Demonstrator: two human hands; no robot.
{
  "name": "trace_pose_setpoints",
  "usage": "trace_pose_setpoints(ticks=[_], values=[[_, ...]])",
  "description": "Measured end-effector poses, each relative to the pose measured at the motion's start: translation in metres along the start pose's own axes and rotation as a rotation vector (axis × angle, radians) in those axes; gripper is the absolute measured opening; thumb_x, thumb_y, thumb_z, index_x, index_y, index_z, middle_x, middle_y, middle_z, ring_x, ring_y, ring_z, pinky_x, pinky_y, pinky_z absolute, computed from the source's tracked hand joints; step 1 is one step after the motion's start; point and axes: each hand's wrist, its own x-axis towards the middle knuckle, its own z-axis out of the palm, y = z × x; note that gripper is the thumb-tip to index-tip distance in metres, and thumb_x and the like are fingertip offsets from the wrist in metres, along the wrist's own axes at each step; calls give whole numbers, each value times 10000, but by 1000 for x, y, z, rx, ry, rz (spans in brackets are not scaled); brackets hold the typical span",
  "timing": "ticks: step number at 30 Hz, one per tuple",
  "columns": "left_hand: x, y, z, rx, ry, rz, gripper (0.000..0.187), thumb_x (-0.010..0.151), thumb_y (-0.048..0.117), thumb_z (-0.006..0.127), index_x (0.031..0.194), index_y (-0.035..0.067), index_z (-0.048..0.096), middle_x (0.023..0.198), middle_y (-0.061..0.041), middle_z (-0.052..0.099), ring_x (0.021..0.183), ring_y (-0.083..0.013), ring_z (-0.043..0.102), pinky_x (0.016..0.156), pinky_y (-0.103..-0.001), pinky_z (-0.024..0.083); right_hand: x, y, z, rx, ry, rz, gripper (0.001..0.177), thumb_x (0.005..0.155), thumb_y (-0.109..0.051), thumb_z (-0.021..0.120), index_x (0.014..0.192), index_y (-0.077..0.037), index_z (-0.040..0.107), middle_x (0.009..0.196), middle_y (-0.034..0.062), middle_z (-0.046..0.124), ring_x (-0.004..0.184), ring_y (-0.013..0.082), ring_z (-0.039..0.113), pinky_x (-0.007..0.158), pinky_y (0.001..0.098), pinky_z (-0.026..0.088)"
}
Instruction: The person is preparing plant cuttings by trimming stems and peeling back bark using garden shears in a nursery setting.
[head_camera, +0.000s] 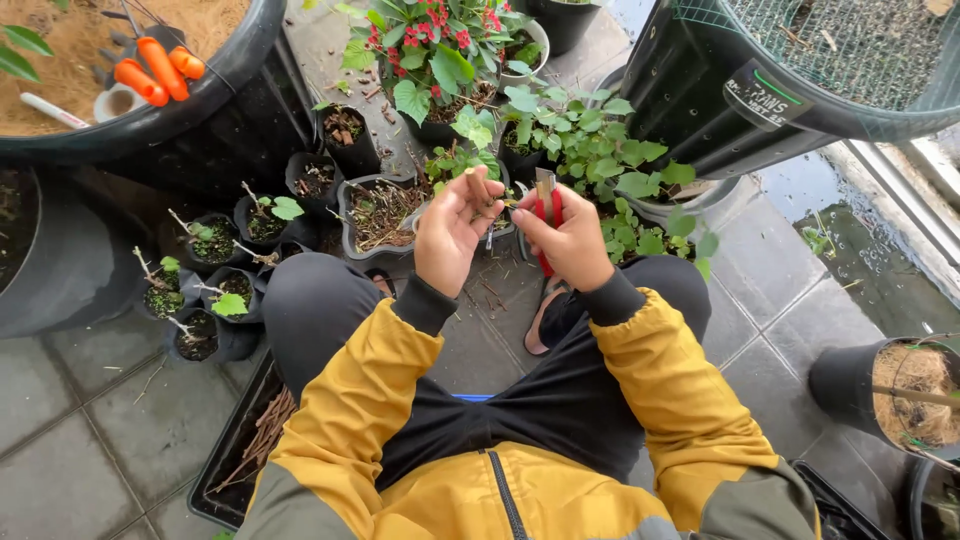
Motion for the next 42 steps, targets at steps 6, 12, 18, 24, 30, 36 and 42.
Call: trace_pose_setpoints(ticks=[6, 12, 18, 24, 30, 36, 42], values=[[3, -15, 5, 154, 6, 132, 312, 1185, -42, 570, 1472, -52, 691, 1493, -247, 729, 1391, -266, 682, 1197, -434, 614, 4, -4, 24, 183, 56, -147, 225, 994, 19, 887, 1199, 54, 801, 797, 130, 793, 522, 105, 698, 572, 270, 608], [20, 20, 23, 485, 6, 441, 280, 1131, -56, 722, 1402, -20, 781, 1476, -203, 744, 1412, -294, 709, 1189, -415, 621, 26, -15, 35, 222, 65, -221, 299, 965, 79, 896, 1244, 73, 789, 806, 106, 748, 561, 110, 721, 574, 268, 619], [55, 48, 38, 663, 7, 700, 241, 1038, -32, 845, 1265, 42, 875, 1284, -163, 825, 1270, -335, 805, 1143, -469, 653, 58, -45, 32, 164, 107, -305, 396, 898, 89, 966, 1235, 96, 758, 792, 106, 714, 614, 104, 705, 596, 295, 606], [100, 58, 45, 635, -30, 710, 427, 1059, -100, 697, 1445, 64, 776, 1435, -203, 730, 1367, -370, 714, 1253, -566, 566, 106, -33, 16, 78, 208, -350, 292, 938, 56, 963, 1168, 67, 783, 746, 94, 727, 627, 70, 673, 592, 246, 563], [117, 35, 33, -66, 312, -512, 899, 1100, 673, 596, 1742, 99, 338, 1771, -245, 378, 1552, -411, 441, 1130, -520, 451, 134, -27, 25, 4, 212, -468, 216, 943, 80, 932, 1100, 18, 797, 800, 121, 693, 649, 96, 666, 573, 283, 522], [153, -6, 18, -421, 227, -415, 563, 1070, 620, 765, 1292, 163, 525, 1226, -87, 661, 1145, -276, 716, 1006, -448, 624, 132, -24, 29, -181, 156, -555, 210, 899, 48, 976, 1048, -23, 847, 848, 150, 734, 674, 211, 659, 530, 301, 490], [134, 1, 24, -264, 217, -380, 526, 1109, 601, 728, 1263, 101, 782, 876, -53, 748, 904, -175, 731, 986, -377, 585, 118, -6, 17, -31, 112, -382, 241, 933, 71, 959, 1096, 18, 789, 904, 152, 697, 593, 116, 659, 541, 294, 540]])
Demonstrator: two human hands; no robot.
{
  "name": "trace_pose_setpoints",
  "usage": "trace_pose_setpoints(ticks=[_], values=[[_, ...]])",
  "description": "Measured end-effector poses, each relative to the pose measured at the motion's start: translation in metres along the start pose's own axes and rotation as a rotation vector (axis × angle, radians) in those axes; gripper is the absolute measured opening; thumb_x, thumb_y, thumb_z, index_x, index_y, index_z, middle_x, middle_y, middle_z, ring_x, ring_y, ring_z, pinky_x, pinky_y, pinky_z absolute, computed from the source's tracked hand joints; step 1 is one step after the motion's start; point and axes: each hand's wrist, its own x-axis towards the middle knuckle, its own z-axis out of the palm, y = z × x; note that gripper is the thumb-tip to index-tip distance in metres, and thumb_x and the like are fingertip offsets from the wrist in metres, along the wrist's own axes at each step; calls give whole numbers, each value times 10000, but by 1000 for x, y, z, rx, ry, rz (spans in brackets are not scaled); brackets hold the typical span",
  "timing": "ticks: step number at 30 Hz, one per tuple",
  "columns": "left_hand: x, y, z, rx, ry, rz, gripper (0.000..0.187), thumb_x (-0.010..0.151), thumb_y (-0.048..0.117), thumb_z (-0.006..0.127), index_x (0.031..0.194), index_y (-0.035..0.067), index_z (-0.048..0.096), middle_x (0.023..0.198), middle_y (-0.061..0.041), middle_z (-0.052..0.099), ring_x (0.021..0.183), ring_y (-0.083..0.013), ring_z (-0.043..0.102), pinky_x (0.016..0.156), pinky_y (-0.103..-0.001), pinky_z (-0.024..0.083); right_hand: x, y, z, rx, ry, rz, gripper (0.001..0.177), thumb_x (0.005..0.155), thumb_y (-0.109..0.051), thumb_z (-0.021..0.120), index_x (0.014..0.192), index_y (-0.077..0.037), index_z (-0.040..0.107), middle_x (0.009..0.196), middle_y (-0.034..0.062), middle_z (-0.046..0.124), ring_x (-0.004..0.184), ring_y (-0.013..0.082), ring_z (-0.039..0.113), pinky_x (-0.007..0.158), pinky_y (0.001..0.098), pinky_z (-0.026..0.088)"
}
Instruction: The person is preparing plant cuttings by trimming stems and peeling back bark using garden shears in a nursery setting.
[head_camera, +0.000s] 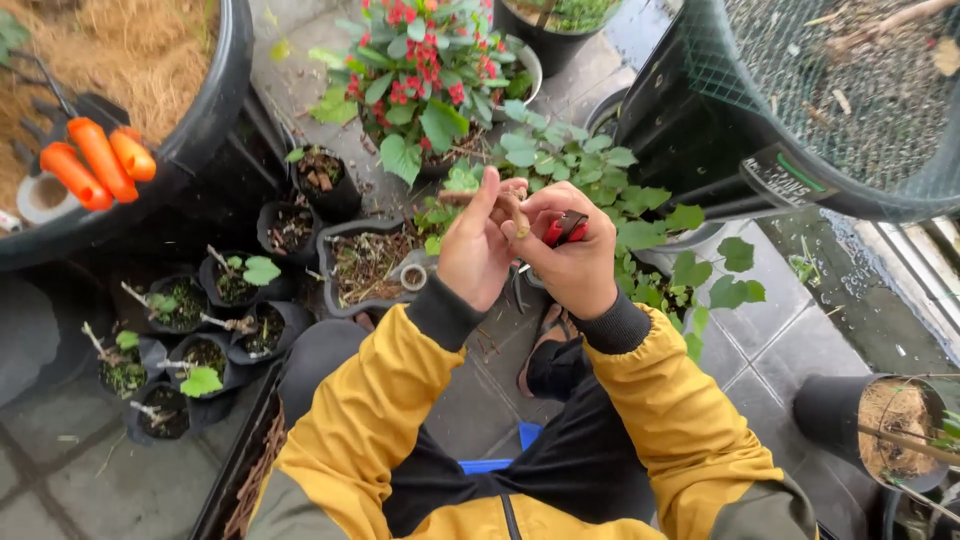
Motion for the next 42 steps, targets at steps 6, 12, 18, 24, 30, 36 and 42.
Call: trace_pose_setpoints(ticks=[6, 12, 18, 24, 30, 36, 42], values=[[-3, 13, 9, -43, 238, 29, 602, 1045, 681, 718, 849, 129, 583, 730, -96, 662, 601, -179, 569, 552, -342, 477, -16, -24, 22, -82, -107, 36, 226, 923, 46, 950, 1096, -34, 829, 938, 127, 750, 587, 160, 714, 547, 312, 557], [-12, 38, 16, -129, 223, 101, 552, 1062, 643, 682, 799, 174, 559, 739, -133, 718, 435, -163, 528, 358, -286, 300, -30, -42, 22, -51, -225, 176, 439, 996, 43, 839, 1368, 24, 606, 936, 177, 684, 661, 163, 668, 588, 371, 604], [-4, 52, 4, -241, 156, 164, 466, 1073, 533, 626, 777, 192, 512, 711, -47, 588, 416, -127, 363, 392, -309, 239, -38, -86, 29, -54, -345, 422, 268, 1255, -297, 372, 1205, -60, 489, 888, 79, 648, 552, 134, 571, 551, 279, 484], [-10, 58, 15, -256, 206, 213, 516, 1020, 547, 653, 706, 147, 562, 696, -65, 517, 409, -123, 347, 357, -297, 220, -33, -98, 28, -126, -384, 499, 219, 1208, -202, 493, 1163, -9, 586, 772, 101, 776, 537, 153, 689, 506, 278, 559], [-30, 63, 34, -92, 95, 413, 533, 1050, 516, 584, 699, 116, 544, 715, -100, 531, 399, -170, 376, 378, -312, 288, -30, -112, 24, -131, -432, 524, 266, 1207, -223, 480, 1163, 3, 613, 710, 89, 758, 494, 150, 680, 476, 275, 563], [-38, 66, 38, -63, 45, 449, 555, 1036, 552, 564, 691, 117, 545, 665, -99, 536, 378, -168, 360, 351, -309, 273, -29, -122, 26, -212, -448, 523, 234, 1182, -166, 525, 997, -38, 588, 730, 50, 793, 458, 104, 675, 393, 237, 501], [-41, 65, 39, -32, 51, 397, 572, 1025, 572, 551, 676, 119, 542, 679, -97, 527, 378, -183, 358, 348, -310, 256, -27, -124, 27, -253, -455, 468, 218, 1181, -153, 550, 1023, -35, 644, 730, 7, 789, 482, 81, 675, 495, 234, 527]])
